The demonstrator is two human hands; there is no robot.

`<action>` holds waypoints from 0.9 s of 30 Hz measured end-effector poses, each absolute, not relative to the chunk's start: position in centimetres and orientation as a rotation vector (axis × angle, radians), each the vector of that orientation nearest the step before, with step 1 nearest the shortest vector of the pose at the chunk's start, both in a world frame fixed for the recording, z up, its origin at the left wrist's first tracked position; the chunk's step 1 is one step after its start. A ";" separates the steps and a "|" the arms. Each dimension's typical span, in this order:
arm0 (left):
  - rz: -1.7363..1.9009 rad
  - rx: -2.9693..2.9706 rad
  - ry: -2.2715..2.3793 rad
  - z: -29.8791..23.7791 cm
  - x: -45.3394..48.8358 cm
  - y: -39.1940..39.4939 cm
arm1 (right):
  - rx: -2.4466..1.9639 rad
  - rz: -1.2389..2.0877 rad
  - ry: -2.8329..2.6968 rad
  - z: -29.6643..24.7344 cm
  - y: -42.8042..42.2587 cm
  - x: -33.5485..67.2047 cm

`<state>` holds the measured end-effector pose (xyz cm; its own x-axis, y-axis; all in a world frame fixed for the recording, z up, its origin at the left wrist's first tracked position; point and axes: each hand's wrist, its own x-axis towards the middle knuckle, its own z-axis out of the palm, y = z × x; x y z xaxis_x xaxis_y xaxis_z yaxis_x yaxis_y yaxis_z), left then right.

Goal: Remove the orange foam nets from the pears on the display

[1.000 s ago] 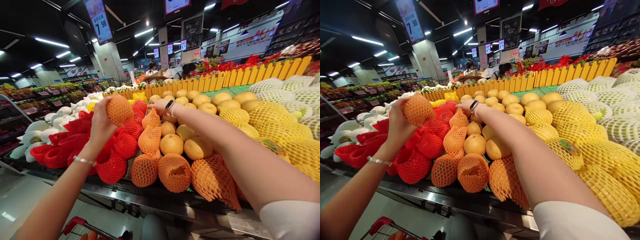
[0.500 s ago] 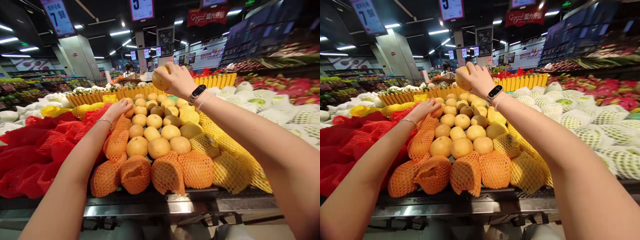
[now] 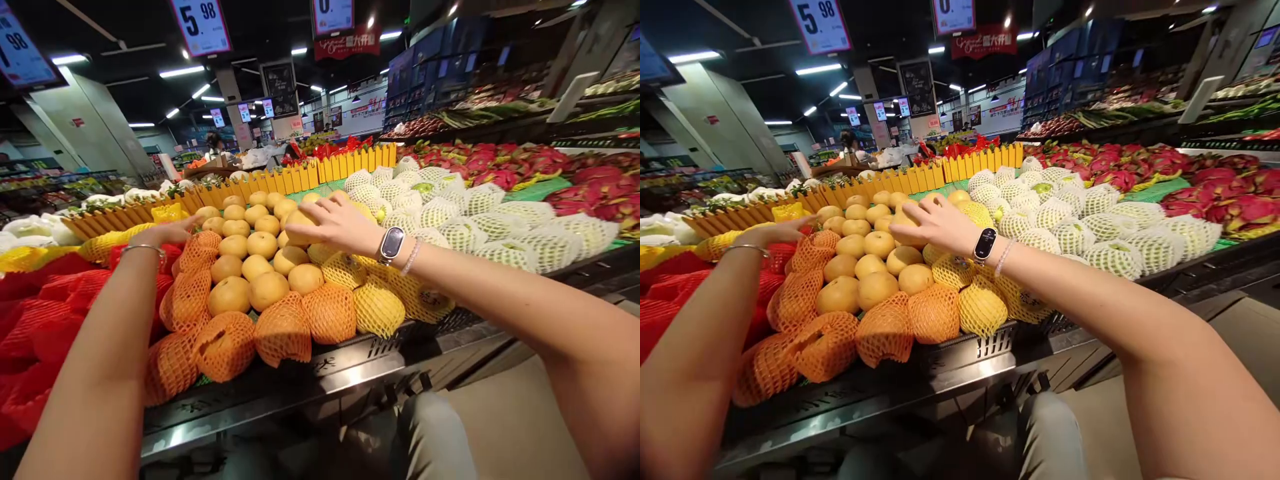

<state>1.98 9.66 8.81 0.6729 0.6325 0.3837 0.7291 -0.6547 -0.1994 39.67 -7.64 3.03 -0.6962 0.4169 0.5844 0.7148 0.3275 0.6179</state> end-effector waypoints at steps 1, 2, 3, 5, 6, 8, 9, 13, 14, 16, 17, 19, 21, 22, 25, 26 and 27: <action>-0.358 -2.521 -1.124 9.2 1.5 9.0 | -0.976 -1.313 -2.295 2.7 -7.7 39.1; -0.322 -2.473 -1.170 9.4 1.1 7.9 | -0.943 -1.303 -2.313 2.4 -7.7 38.4; -0.293 -2.412 -1.201 9.5 0.9 6.5 | -0.914 -1.290 -2.328 2.2 -7.6 37.6; -0.260 -2.283 -1.194 9.1 1.0 2.5 | -0.864 -1.274 -2.353 1.7 -7.1 35.7; -0.248 -2.244 -1.170 8.6 1.2 0.0 | -0.847 -1.271 -2.365 1.4 -6.9 34.7; -0.289 -2.201 -1.125 6.6 1.4 -5.7 | -0.839 -1.256 -2.384 0.9 -6.4 32.6; -0.327 -2.194 -1.091 5.2 1.3 -8.6 | -0.848 -1.239 -2.393 0.7 -6.2 31.7; -0.441 -2.241 -1.112 -2.4 -1.8 -19.6 | -0.933 -1.127 -2.416 0.3 -6.1 29.2; -0.453 -2.257 -1.163 -4.6 -3.2 -21.9 | -0.961 -1.099 -2.432 0.4 -6.3 29.0; -0.465 -2.257 -1.385 -9.2 -6.5 -26.1 | -1.023 -1.049 -2.478 0.7 -6.8 28.7; -0.476 -2.233 -1.551 -11.4 -8.2 -28.1 | -1.053 -1.022 -2.509 0.8 -7.1 28.8; -0.464 -2.148 -1.940 -15.6 -11.2 -31.8 | -1.079 -0.958 -2.546 0.7 -7.8 29.0; -0.407 -2.057 -2.245 -19.1 -13.5 -35.3 | -1.035 -0.907 -2.575 0.2 -8.3 29.4; -0.371 -2.011 -2.365 -20.5 -14.4 -36.8 | -1.021 -0.883 -2.566 -0.2 -8.5 29.6; -0.288 -1.841 -2.626 -23.6 -15.9 -40.2 | -1.022 -0.807 -2.500 -1.5 -8.7 29.8; -0.273 -1.792 -2.678 -24.3 -16.1 -40.9 | -1.024 -0.783 -2.484 -1.8 -8.7 29.8; -0.270 -1.756 -2.715 -25.0 -16.4 -41.3 | -1.020 -0.762 -2.476 -2.0 -8.9 29.8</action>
